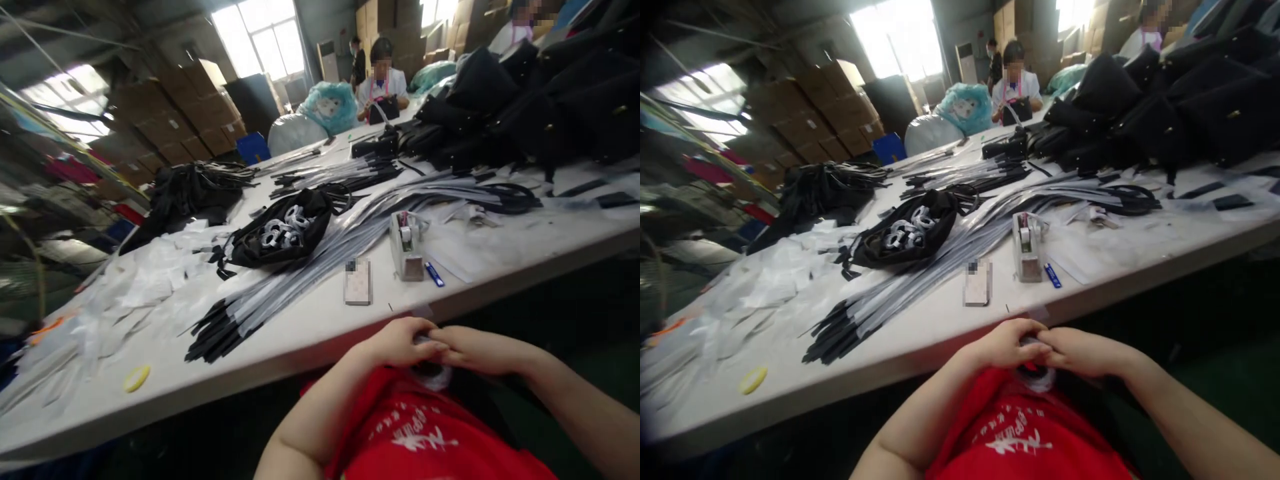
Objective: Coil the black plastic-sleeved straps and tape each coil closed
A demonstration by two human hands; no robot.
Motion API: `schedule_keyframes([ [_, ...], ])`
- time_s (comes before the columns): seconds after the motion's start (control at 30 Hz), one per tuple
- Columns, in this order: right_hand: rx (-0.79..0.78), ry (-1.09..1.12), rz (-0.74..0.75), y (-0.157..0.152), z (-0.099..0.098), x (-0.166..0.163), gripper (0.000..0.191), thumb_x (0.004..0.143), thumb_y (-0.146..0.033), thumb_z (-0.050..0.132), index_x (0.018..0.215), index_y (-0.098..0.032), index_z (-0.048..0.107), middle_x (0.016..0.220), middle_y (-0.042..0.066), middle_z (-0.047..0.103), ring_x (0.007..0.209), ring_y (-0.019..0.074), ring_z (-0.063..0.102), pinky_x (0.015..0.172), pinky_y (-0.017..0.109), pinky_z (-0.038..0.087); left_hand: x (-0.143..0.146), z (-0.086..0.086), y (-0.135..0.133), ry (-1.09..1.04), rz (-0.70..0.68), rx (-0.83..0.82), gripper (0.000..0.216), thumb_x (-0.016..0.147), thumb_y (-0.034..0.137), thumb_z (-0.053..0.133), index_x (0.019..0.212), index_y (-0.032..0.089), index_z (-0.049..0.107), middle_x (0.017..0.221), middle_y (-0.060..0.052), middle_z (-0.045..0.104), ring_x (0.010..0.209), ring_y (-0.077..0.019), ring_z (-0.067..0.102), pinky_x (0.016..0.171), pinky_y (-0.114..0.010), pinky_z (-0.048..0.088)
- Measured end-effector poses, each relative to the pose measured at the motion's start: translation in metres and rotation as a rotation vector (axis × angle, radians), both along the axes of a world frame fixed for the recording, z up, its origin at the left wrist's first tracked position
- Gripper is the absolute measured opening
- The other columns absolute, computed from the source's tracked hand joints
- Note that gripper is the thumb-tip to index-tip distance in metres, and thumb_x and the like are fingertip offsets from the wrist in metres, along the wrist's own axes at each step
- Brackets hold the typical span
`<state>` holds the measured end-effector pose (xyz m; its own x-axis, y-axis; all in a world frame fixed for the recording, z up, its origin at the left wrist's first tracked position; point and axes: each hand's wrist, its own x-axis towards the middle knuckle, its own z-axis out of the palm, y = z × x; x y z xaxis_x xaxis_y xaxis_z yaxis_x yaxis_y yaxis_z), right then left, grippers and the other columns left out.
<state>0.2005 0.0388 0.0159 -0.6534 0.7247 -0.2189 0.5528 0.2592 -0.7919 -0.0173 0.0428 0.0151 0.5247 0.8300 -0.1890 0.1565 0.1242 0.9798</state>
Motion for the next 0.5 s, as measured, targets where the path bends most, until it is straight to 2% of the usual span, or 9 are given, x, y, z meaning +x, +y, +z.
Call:
schedule_keyframes([
  [0.03, -0.037, 0.018, 0.024, 0.003, 0.004, -0.002, 0.035, 0.082, -0.052, 0.059, 0.087, -0.019, 0.071, 0.084, 0.006, 0.074, 0.076, 0.0230, 0.067, 0.071, 0.029, 0.052, 0.002, 0.000, 0.000, 0.056, -0.060, 0.079, 0.041, 0.072, 0.044, 0.075, 0.105, 0.020, 0.071, 0.096, -0.005, 0.070, 0.090, -0.0217, 0.061, 0.088, -0.033, 0.045],
  [0.07, -0.063, 0.049, 0.010, 0.006, 0.006, -0.004, 0.035, 0.084, -0.051, 0.058, 0.091, -0.018, 0.070, 0.089, 0.006, 0.074, 0.080, 0.0233, 0.067, 0.074, 0.030, 0.052, 0.004, -0.002, 0.001, 0.084, -0.049, 0.130, 0.039, 0.076, 0.045, 0.071, 0.106, 0.021, 0.070, 0.095, -0.005, 0.070, 0.088, -0.0209, 0.062, 0.084, -0.032, 0.046],
  [0.13, -0.065, 0.123, -0.091, 0.011, 0.003, -0.010, 0.037, 0.086, -0.050, 0.057, 0.100, -0.017, 0.067, 0.098, 0.007, 0.073, 0.088, 0.0248, 0.066, 0.080, 0.033, 0.051, 0.011, -0.006, 0.006, 0.032, 0.147, 0.101, 0.042, 0.079, 0.047, 0.067, 0.111, 0.020, 0.067, 0.086, -0.003, 0.068, 0.076, -0.0171, 0.060, 0.072, -0.027, 0.047],
  [0.23, -0.019, 0.241, -0.292, 0.009, -0.015, -0.024, 0.046, 0.086, -0.052, 0.057, 0.114, -0.015, 0.061, 0.105, 0.009, 0.071, 0.095, 0.0267, 0.065, 0.086, 0.037, 0.050, 0.023, -0.016, 0.013, -0.200, 0.489, -0.075, 0.047, 0.080, 0.057, 0.062, 0.106, 0.017, 0.064, 0.069, 0.002, 0.058, 0.057, -0.0106, 0.051, 0.056, -0.022, 0.042],
  [0.33, -0.031, 0.353, -0.470, 0.005, -0.031, -0.035, 0.050, 0.090, -0.056, 0.050, 0.118, -0.015, 0.059, 0.105, 0.010, 0.070, 0.096, 0.0260, 0.064, 0.087, 0.038, 0.051, 0.034, -0.027, 0.009, -0.397, 0.743, -0.170, 0.049, 0.082, 0.061, 0.057, 0.099, 0.016, 0.061, 0.073, 0.000, 0.059, 0.059, -0.0103, 0.052, 0.059, -0.022, 0.044],
  [0.37, -0.057, 0.380, -0.480, 0.006, -0.032, -0.036, 0.050, 0.091, -0.057, 0.047, 0.117, -0.015, 0.060, 0.103, 0.009, 0.071, 0.094, 0.0253, 0.064, 0.086, 0.037, 0.051, 0.035, -0.030, 0.005, -0.418, 0.793, -0.180, 0.048, 0.084, 0.061, 0.054, 0.099, 0.016, 0.060, 0.076, -0.001, 0.061, 0.062, -0.0111, 0.054, 0.061, -0.023, 0.045],
  [0.43, -0.126, 0.376, -0.376, 0.010, -0.027, -0.031, 0.048, 0.091, -0.056, 0.048, 0.112, -0.015, 0.063, 0.099, 0.008, 0.071, 0.091, 0.0239, 0.065, 0.085, 0.035, 0.052, 0.034, -0.033, -0.006, -0.383, 0.806, -0.175, 0.046, 0.088, 0.060, 0.048, 0.099, 0.017, 0.059, 0.078, -0.001, 0.062, 0.066, -0.0129, 0.055, 0.065, -0.025, 0.047],
  [0.5, -0.213, 0.288, -0.168, 0.013, -0.013, -0.020, 0.044, 0.089, -0.054, 0.054, 0.105, -0.015, 0.067, 0.094, 0.005, 0.071, 0.087, 0.0221, 0.065, 0.082, 0.031, 0.052, 0.028, -0.030, -0.020, -0.261, 0.659, -0.111, 0.040, 0.091, 0.055, 0.046, 0.096, 0.018, 0.061, 0.081, -0.003, 0.064, 0.073, -0.0155, 0.057, 0.072, -0.027, 0.047],
])
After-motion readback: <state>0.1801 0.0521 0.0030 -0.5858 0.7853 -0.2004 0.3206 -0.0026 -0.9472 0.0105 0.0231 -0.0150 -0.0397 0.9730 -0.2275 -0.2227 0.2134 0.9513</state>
